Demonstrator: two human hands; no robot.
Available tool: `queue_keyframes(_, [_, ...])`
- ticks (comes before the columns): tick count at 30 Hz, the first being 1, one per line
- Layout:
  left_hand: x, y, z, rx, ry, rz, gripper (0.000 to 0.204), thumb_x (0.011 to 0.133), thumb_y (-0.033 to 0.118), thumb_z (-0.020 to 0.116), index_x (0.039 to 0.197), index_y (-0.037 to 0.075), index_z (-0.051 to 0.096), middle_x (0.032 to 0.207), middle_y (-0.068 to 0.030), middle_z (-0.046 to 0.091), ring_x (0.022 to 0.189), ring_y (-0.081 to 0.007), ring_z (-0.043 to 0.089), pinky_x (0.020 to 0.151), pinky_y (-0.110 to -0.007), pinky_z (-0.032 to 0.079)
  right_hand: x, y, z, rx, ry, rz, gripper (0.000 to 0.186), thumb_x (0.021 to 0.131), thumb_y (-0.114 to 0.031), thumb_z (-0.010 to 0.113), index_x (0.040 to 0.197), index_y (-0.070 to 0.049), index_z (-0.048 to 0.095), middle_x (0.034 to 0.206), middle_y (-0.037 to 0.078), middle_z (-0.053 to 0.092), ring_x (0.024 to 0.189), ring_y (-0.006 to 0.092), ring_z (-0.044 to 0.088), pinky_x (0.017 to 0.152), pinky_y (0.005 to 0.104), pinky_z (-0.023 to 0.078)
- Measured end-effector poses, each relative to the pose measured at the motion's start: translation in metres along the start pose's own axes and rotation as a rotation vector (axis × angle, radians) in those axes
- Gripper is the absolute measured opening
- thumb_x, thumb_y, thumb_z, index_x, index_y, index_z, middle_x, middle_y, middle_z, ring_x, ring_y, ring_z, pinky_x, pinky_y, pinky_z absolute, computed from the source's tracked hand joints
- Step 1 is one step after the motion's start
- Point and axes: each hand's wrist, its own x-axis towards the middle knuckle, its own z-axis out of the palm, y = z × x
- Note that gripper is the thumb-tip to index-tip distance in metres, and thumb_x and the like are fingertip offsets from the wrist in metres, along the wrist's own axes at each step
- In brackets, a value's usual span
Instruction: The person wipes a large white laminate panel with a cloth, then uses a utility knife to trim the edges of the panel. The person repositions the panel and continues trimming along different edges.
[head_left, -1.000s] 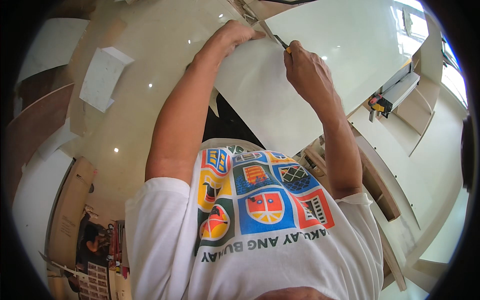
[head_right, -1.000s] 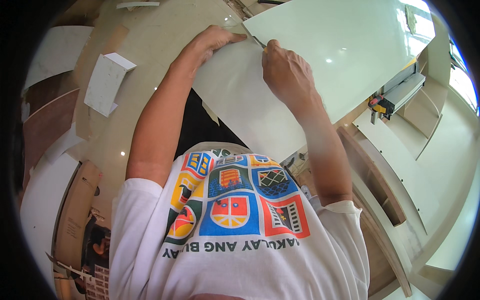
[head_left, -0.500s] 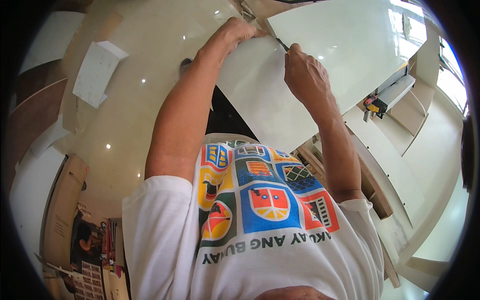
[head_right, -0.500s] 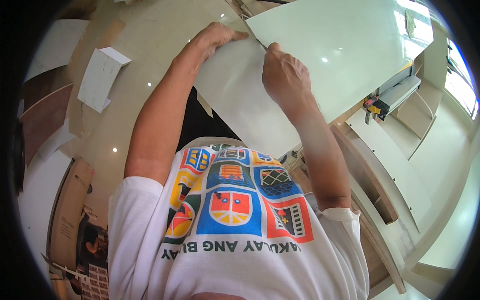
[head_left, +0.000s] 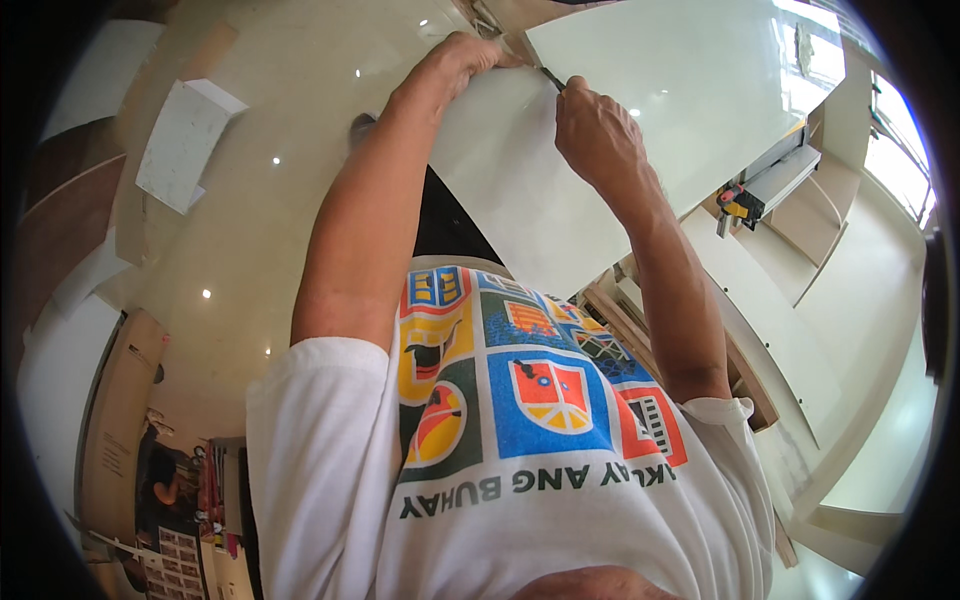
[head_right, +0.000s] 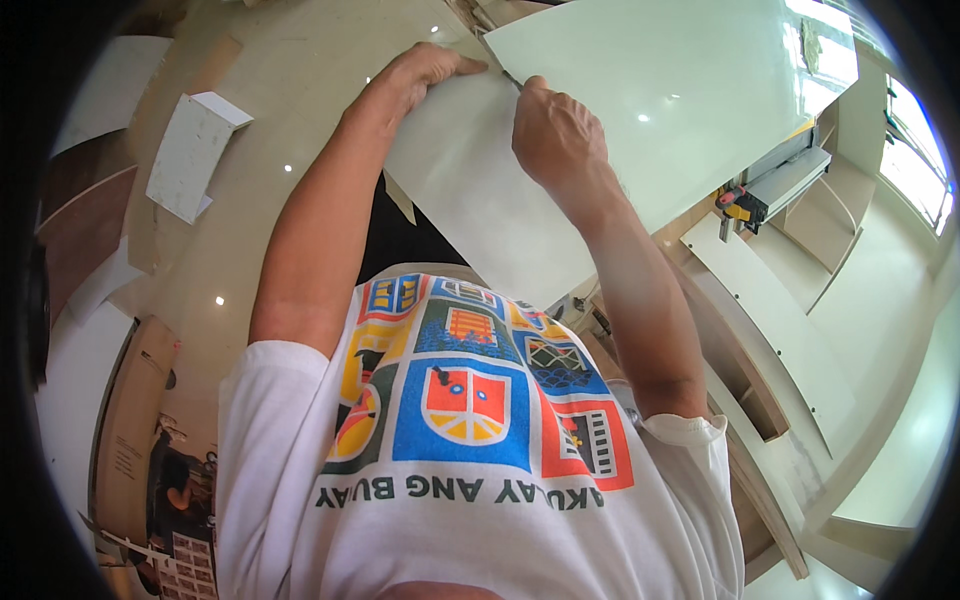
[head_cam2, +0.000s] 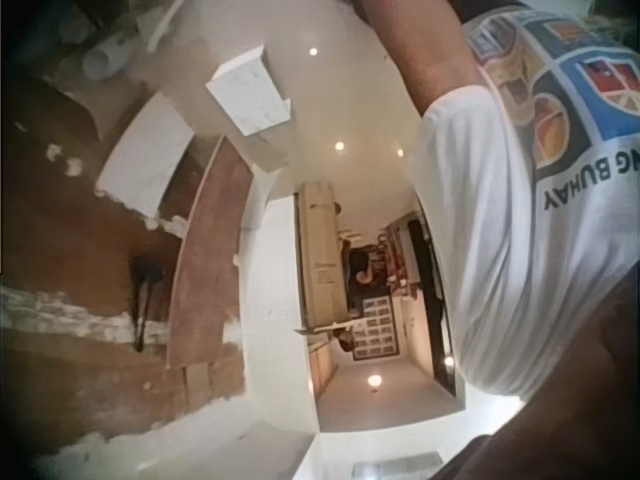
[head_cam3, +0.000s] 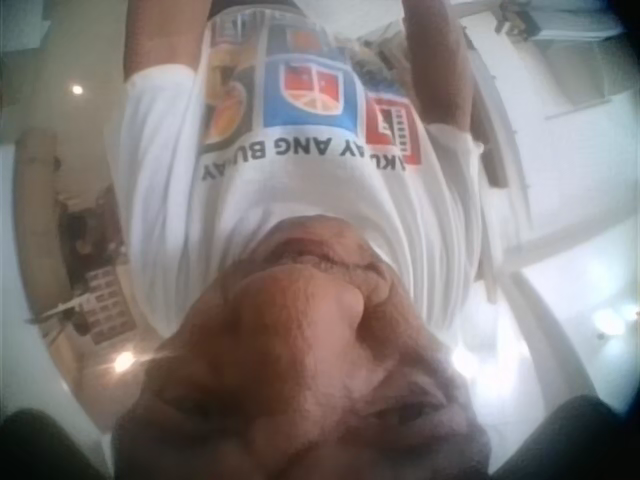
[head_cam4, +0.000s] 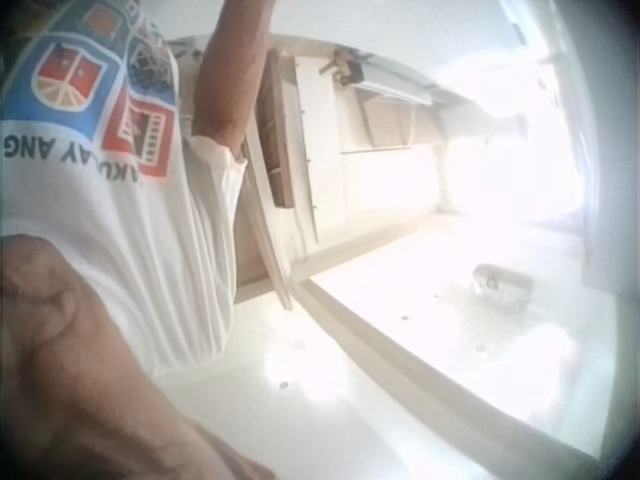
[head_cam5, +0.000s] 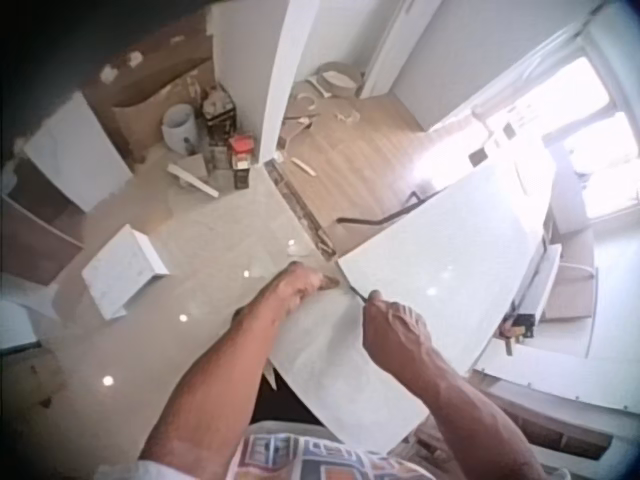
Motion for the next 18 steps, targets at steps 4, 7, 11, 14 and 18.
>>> queue_keyframes(4, [0.005, -0.003, 0.000, -0.044, -0.019, -0.032, 0.041, 0.086, 0.019, 0.082, 0.119, -0.004, 0.072, 0.113, -0.0200, 0.075, 0.102, -0.0307, 0.073, 0.091, -0.042, 0.058, 0.001, -0.002, -0.003, -0.005, -0.032, 0.009, 0.013, 0.094, 0.000, 0.047, 0.095, 0.006, 0.059, 0.084, 0.028, 0.071, 0.084, 0.0434, 0.072, 0.079, 0.0511, 0.057])
queue_keyframes(7, [0.003, -0.002, 0.000, -0.039, -0.017, -0.033, 0.041, 0.087, 0.019, 0.082, 0.120, -0.003, 0.072, 0.114, -0.0198, 0.075, 0.103, -0.0306, 0.073, 0.091, -0.042, 0.058, 0.003, -0.003, -0.003, 0.001, -0.021, 0.002, 0.013, 0.093, 0.001, 0.049, 0.095, 0.006, 0.060, 0.085, 0.028, 0.071, 0.084, 0.0436, 0.072, 0.080, 0.0507, 0.057])
queue_keyframes(11, [-0.007, 0.005, 0.005, -0.057, -0.018, -0.043, 0.041, 0.087, 0.019, 0.081, 0.121, -0.003, 0.071, 0.114, -0.0197, 0.074, 0.103, -0.0307, 0.072, 0.091, -0.042, 0.057, 0.004, -0.004, -0.001, 0.001, -0.042, 0.029, 0.013, 0.094, 0.000, 0.049, 0.097, 0.006, 0.061, 0.086, 0.028, 0.072, 0.085, 0.0427, 0.072, 0.080, 0.0505, 0.057])
queue_keyframes(14, [0.005, -0.004, 0.002, -0.033, 0.001, -0.080, 0.042, 0.087, 0.018, 0.081, 0.122, -0.003, 0.071, 0.115, -0.0198, 0.074, 0.103, -0.0311, 0.072, 0.090, -0.043, 0.058, 0.008, 0.000, 0.004, -0.012, -0.042, 0.012, 0.014, 0.094, -0.001, 0.050, 0.099, 0.006, 0.061, 0.088, 0.027, 0.072, 0.086, 0.0418, 0.073, 0.081, 0.0501, 0.057])
queue_keyframes(18, [0.004, -0.006, 0.003, -0.103, -0.035, -0.087, 0.041, 0.087, 0.017, 0.081, 0.121, -0.004, 0.071, 0.114, -0.0205, 0.074, 0.101, -0.0318, 0.073, 0.088, -0.043, 0.059, 0.011, -0.002, -0.002, 0.008, -0.062, 0.008, 0.016, 0.094, -0.002, 0.050, 0.100, 0.006, 0.063, 0.092, 0.027, 0.072, 0.091, 0.0413, 0.073, 0.083, 0.0492, 0.057])
